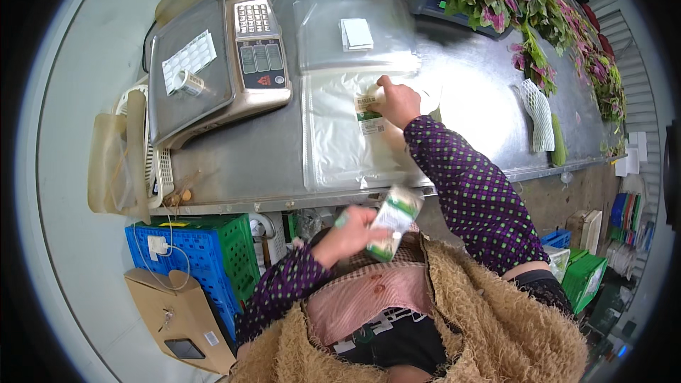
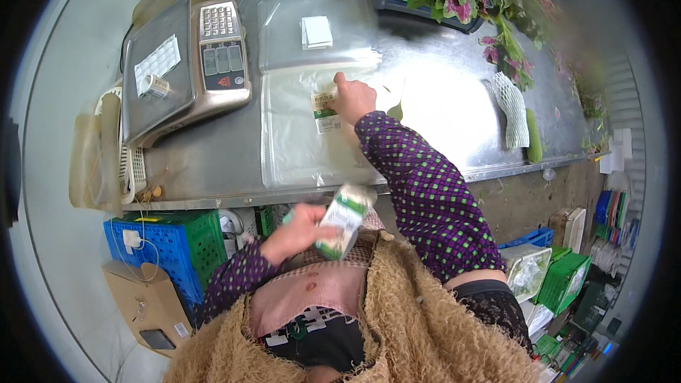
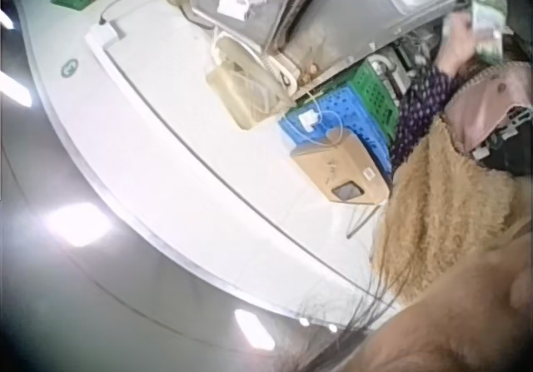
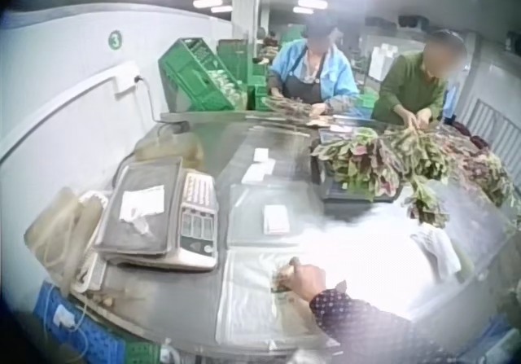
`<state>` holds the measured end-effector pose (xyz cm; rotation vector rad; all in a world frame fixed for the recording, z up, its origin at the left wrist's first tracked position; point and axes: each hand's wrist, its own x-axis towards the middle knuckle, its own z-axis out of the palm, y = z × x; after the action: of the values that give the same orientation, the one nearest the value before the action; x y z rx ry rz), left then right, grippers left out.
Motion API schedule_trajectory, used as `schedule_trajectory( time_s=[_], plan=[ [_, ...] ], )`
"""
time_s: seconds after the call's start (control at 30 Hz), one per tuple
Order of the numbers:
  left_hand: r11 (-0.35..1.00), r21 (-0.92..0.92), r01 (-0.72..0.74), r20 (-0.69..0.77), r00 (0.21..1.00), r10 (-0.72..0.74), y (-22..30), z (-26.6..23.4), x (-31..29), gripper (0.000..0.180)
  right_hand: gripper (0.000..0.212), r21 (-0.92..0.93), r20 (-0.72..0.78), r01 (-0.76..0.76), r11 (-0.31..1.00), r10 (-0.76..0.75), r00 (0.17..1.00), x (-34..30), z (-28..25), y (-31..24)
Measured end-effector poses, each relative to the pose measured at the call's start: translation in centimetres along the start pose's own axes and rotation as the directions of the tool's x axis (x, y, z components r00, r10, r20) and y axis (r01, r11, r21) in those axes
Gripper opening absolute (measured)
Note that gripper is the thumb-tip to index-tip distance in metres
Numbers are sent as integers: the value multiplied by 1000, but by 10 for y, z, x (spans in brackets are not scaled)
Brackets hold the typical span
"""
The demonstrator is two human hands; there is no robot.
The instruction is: The person peels labels from a sheet and applies them to clear plastic bags on a stainless steel table, then gathers the labeled bags.
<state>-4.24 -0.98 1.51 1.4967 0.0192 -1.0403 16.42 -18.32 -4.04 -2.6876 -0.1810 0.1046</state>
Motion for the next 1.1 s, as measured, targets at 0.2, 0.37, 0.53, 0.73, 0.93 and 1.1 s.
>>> schedule_trajectory(
  time_s=[0.2, 0.37, 0.53, 0.73, 0.93, 1.1],
  plan=[
    [911, 212, -353, -301, 864, 405, -4, -60, 23, 18, 42, 727, 253, -325, 606, 204, 946, -26, -8, -7],
    [860, 367, -356, -248, 853, 459, -25, -77, 54, 22, 41, 405, -72, -93, 910, 133, 988, -34, 25, -12],
    [915, 293, -277, -296, 884, 362, -32, -74, 59, 22, 55, -15, -18, -131, 991, 131, 991, -24, -15, 30],
    [943, 27, -333, -265, 907, 328, -20, -75, 42, 20, 33, 101, 110, 314, 944, -325, 939, -84, 5, 5],
    [837, 295, -461, -24, 872, 489, -10, -45, 29, 24, 14, 337, 216, 162, 927, -244, 945, -67, 0, 20],
    [781, 450, -434, -143, 828, 542, -9, -74, 54, 24, 19, 338, 245, 58, 939, -147, 958, -61, -2, 19]
  ],
)
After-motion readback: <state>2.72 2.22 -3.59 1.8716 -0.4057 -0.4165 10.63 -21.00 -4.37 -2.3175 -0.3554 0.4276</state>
